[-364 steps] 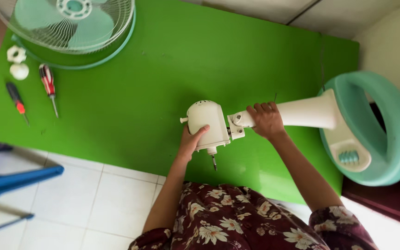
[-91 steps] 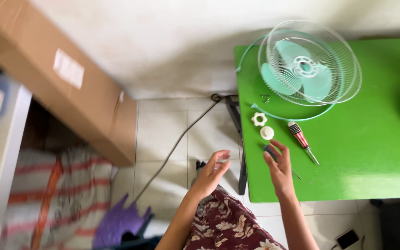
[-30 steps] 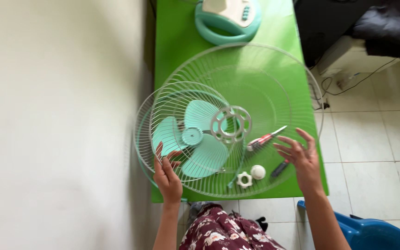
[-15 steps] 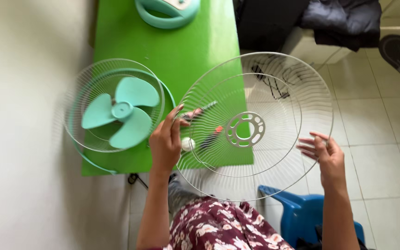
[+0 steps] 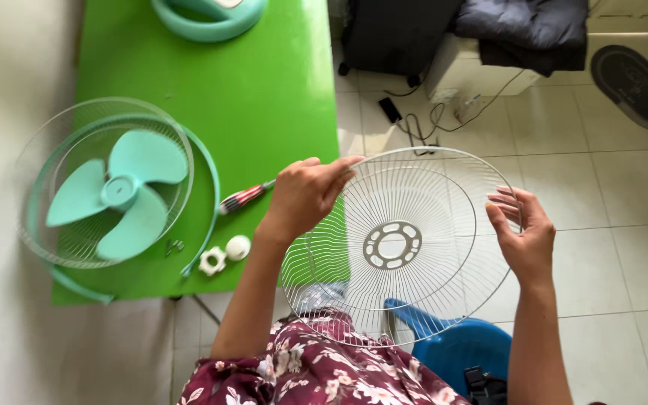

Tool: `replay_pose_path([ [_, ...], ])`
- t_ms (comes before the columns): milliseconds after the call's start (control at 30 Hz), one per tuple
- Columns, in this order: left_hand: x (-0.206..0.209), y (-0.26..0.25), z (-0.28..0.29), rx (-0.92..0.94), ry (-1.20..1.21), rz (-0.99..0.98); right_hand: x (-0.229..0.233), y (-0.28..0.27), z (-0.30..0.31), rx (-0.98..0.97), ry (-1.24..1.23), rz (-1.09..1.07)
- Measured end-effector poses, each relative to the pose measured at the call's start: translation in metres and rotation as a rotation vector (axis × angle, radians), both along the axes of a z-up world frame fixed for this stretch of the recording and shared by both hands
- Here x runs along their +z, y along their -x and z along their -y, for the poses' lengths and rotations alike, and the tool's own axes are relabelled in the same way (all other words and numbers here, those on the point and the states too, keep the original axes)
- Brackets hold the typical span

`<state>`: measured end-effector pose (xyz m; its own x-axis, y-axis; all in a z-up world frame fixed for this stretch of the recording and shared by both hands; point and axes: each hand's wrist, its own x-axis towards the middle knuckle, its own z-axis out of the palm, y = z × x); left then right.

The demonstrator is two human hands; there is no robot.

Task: The person assembles a table fan by attaching the fan blades to the motor hub, securing them with a nut, and then fitting the front and rear wire cages onto the fan head. The person uses a screwdriver to tighten the nut and aligns the components by hand.

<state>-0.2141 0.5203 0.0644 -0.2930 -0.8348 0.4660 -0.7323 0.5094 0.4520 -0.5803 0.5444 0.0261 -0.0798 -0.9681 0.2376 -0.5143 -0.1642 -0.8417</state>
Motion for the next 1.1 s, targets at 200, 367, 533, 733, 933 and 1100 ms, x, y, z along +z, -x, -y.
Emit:
replay_pose_path([
  [200, -0.011, 0.07, 0.059, -0.183, -0.067, 0.032, 0.028, 0.034, 0.043, 0.069, 0.025, -0.127],
  [367, -0.013, 0.101, 0.091, -0.199, -0.115, 0.007, 0.016, 0.057, 0.075, -0.017, 0.083, -0.112],
  [533, -0.021, 0.114, 0.113, -0.078, -0.239, -0.25, -0.001, 0.073, 0.131, -0.028, 0.158, -0.144],
  [733, -0.036, 0.117, 0.132, 0.264, -0.229, -0.422, -0.011, 0.105, 0.228, 0.038, 0.116, 0.122],
  [933, -0.087, 0.151, 0.14, 0.55, -0.225, -0.864, -0.038, 0.137, 0.311, 0.106, 0.14, 0.312],
  [1100, -0.119, 0.173, 0.149, 0.587, -0.084, -1.188, -0.05, 0.132, 0.355, 0.121, 0.124, 0.508],
])
